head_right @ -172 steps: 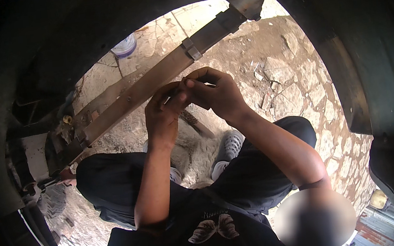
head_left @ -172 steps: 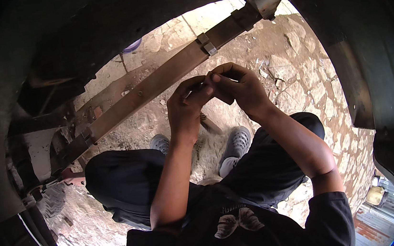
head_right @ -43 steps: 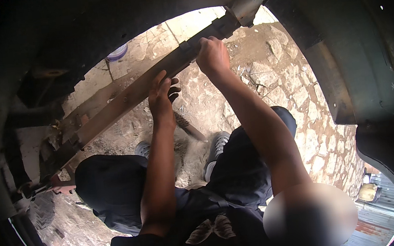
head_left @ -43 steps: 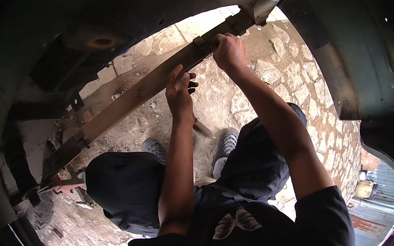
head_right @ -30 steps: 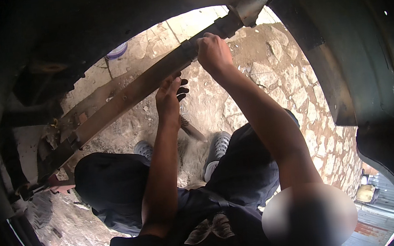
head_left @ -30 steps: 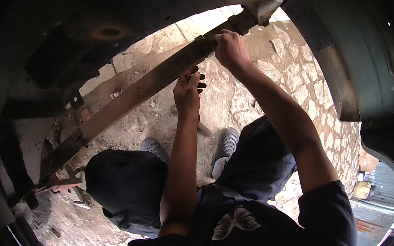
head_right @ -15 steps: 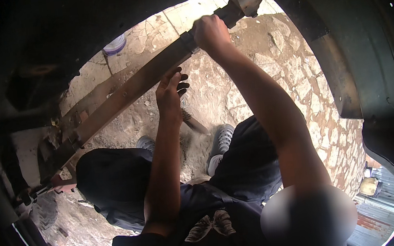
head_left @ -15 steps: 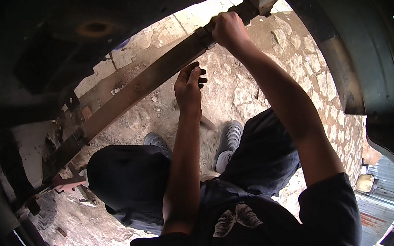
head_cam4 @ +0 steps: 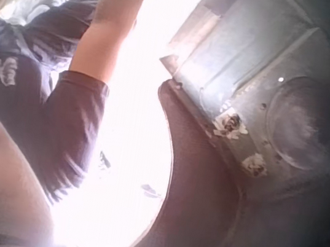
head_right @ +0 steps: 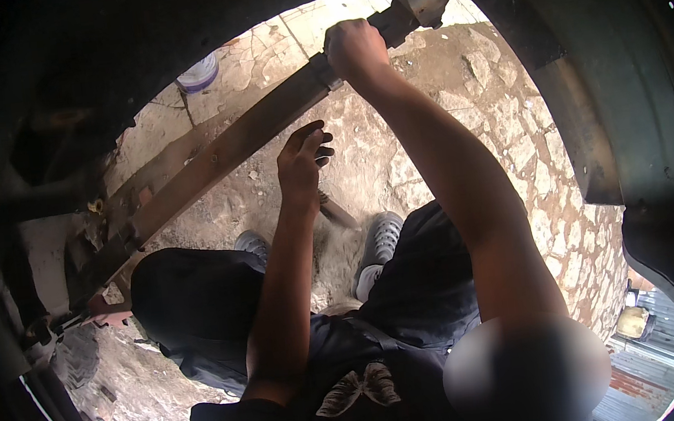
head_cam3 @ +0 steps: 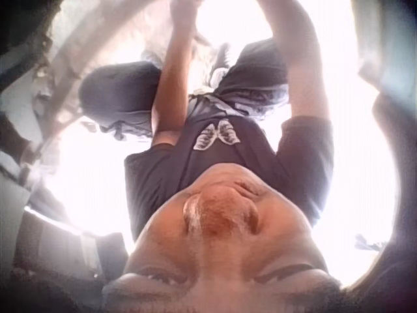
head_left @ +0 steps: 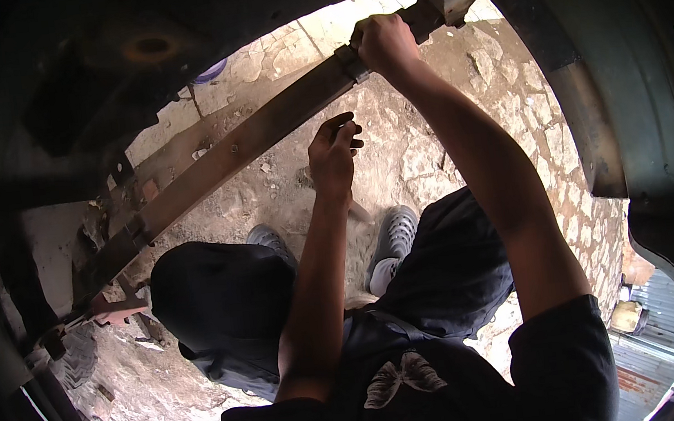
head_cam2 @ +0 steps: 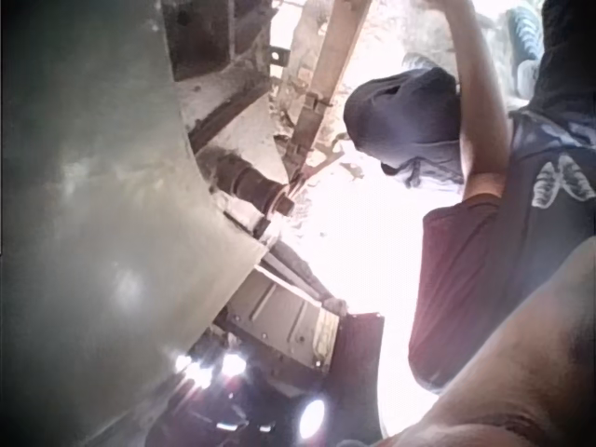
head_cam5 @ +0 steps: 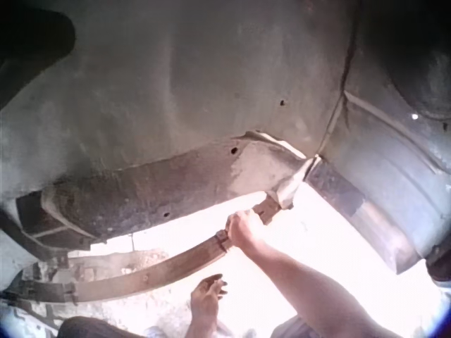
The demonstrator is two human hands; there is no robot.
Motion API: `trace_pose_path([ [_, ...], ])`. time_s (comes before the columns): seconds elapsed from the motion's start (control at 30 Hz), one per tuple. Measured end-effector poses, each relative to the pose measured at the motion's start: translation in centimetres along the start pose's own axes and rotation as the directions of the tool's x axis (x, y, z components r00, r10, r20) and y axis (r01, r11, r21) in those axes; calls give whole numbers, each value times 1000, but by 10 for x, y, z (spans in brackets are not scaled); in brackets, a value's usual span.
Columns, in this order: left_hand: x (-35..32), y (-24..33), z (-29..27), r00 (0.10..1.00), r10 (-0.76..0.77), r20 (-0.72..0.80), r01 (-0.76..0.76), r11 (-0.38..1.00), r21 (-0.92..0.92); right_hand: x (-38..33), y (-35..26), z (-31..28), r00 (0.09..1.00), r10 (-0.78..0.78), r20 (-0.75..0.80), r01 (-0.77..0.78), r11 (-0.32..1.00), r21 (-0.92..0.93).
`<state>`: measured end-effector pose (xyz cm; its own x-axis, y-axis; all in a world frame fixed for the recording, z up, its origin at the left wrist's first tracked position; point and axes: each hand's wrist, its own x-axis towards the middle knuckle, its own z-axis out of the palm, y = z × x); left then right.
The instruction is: The person sits on the ground and assembles a metal frame by hand. They repeatedly insert and tighten small metal fasteners into a long metal beam, adjusting the frame as needed.
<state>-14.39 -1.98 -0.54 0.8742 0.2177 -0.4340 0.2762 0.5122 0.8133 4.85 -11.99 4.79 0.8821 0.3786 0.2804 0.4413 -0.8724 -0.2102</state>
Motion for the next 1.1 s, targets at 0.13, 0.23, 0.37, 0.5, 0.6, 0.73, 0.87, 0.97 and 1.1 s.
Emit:
trace_pose_path([
  [0.13, -1, -4, 2, 998, 63, -1, -62, 989, 132, -16, 6, 4, 1000, -28, -6, 28, 999, -19],
  [0.23, 2, 3, 3, 993, 119, 6, -118, 982, 150, -43, 2, 0, 999, -50, -19, 51, 997, 59],
  [0.37, 3, -1, 3, 999, 48, -11, -48, 999, -19, -29, 2, -3, 1000, 15, -3, -14, 992, 127],
  [0.5, -1, -8, 11, 1000, -1, 14, 1, 1000, 14, 7, 6, 0, 999, 41, -8, -40, 999, 20],
  [0.6, 9, -8, 8, 1000, 21, -17, -21, 1000, 16, -6, 3, 1, 1000, 15, -3, -14, 999, 37],
  [0.73, 14, -1, 2, 997, 61, -52, -63, 998, -32, -32, 2, 1, 997, -55, -44, 58, 996, 73],
  [0.87, 6, -8, 6, 999, 19, -25, -19, 1000, -5, -13, 8, 3, 999, -19, -40, 22, 997, 67],
  [0.97, 1, -12, 7, 1000, -23, -4, 23, 1000, 11, 5, 6, 7, 997, 76, 19, -77, 994, 74],
  [1.1, 2, -5, 0, 999, -1, -38, 1, 1000, -9, -26, 4, 6, 995, -62, -72, 69, 992, 103],
])
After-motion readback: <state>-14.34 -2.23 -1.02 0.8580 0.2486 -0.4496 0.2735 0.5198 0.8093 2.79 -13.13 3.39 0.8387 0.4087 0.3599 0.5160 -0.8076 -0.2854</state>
